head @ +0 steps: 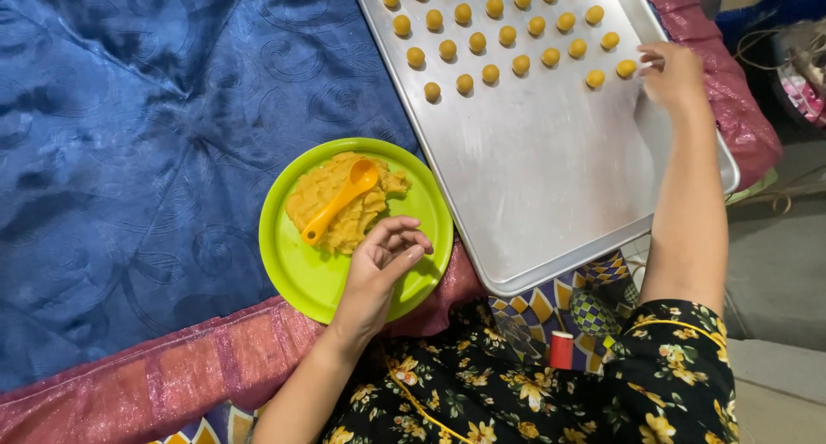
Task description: Rolling small pieces of dough into balls and arranging them in rows on a baking tray.
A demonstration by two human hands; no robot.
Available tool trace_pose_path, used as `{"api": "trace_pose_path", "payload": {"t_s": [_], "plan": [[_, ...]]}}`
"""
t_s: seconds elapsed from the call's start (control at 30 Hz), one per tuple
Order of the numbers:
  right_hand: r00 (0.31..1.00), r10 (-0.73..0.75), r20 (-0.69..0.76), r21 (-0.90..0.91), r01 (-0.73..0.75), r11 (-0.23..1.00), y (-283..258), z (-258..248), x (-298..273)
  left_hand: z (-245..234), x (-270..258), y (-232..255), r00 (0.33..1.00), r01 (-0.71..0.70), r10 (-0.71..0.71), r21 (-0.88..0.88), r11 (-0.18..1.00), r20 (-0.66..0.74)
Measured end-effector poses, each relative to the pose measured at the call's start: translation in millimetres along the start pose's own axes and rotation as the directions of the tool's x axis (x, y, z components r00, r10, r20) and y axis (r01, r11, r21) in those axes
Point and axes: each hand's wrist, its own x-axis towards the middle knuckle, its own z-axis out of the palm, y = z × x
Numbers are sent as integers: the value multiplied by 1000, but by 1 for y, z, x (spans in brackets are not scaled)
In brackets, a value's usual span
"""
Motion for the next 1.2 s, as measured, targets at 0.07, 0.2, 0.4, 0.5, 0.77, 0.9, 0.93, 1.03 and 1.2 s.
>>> {"api": "trace_pose_path", "payload": {"t_s": [0.07, 0.2, 0.4, 0.5, 0.77, 0.9, 0.93, 1.03, 1.2], "plan": [[989, 54, -138, -2, -55, 999, 5, 3, 2, 0, -3, 4, 1000, -31, 31, 50, 998, -5], [920, -258, -294, -140, 225, 964, -31, -19, -3, 2, -14, 48, 980, -198, 192, 396, 897, 54], [894, -413, -176, -220, 373, 901, -158, -45, -24, -16, -9, 106, 855, -79, 453, 926, -369, 253], [918, -377, -125, -113, 364, 925, -162, -41, -20, -39, 4, 103, 874, 17, 419, 844, -536, 248], [972, 167, 167, -287, -114, 951, -58, 26, 11, -55, 18, 89, 876, -69, 392, 877, -476, 281], [998, 47, 52, -258, -32, 966, -53, 30, 5, -55, 19, 87, 875, -99, 393, 900, -425, 282], [999, 15, 40, -266, -3, 964, -56, 29, 4, -54, 19, 86, 873, -104, 395, 900, -424, 286], [999, -41, 18, -280, 45, 959, -57, 29, 4, -52, 19, 86, 866, -117, 398, 896, -428, 303], [999, 23, 28, -148, -19, 989, -80, 20, 0, -50, 18, 86, 853, -153, 399, 893, -423, 335]]}}
